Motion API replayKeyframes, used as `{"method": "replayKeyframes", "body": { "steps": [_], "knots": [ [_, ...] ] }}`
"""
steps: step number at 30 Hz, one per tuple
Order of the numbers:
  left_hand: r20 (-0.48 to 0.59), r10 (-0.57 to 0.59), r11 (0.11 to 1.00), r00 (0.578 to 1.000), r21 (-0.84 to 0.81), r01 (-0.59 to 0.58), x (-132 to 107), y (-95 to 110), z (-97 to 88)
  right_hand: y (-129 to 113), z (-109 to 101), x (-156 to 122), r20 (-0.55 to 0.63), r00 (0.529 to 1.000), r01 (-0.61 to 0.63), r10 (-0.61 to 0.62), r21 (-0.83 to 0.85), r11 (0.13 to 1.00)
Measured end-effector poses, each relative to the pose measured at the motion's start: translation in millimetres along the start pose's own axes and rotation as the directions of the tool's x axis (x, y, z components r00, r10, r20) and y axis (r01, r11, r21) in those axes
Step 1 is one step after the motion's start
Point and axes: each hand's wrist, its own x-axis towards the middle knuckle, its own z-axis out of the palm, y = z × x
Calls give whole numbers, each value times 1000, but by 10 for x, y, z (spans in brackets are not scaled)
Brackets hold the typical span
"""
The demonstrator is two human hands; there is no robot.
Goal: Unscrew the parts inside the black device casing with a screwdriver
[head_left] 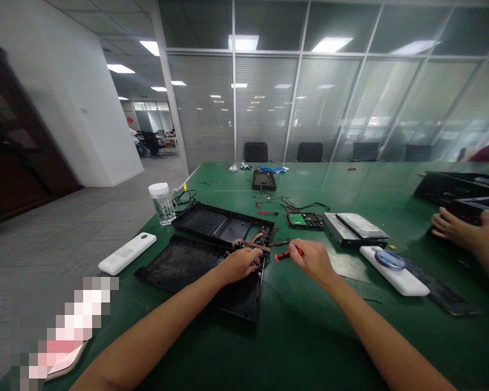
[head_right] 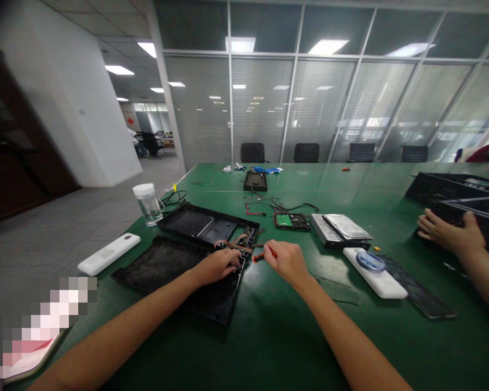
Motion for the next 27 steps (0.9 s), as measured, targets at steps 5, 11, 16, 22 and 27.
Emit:
{"method": "replayKeyframes", "body": {
  "steps": [5, 11, 16, 22, 27],
  "knots": [
    [-8, 7, 1000, 1000, -4, -7, -2, 6, -6, -387, -353, 387, 256, 958, 170, -130, -140, 976],
    [-6, -52, 998, 999, 44, 52, 1, -1, 19, -768, -491, 851, 494, 870, 118, -6, -197, 973],
    [1, -81, 995, 997, 65, 81, -3, 1, 16, -714, -481, 1016, 601, 785, 41, 150, -292, 955],
    [7, -77, 994, 997, 78, 76, -8, 6, 6, -715, -523, 1005, 623, 772, 60, 127, -270, 961],
    [10, -37, 997, 999, 70, 37, -17, 12, -2, -764, -522, 964, 629, 774, 68, 72, -196, 978]
  ]
}}
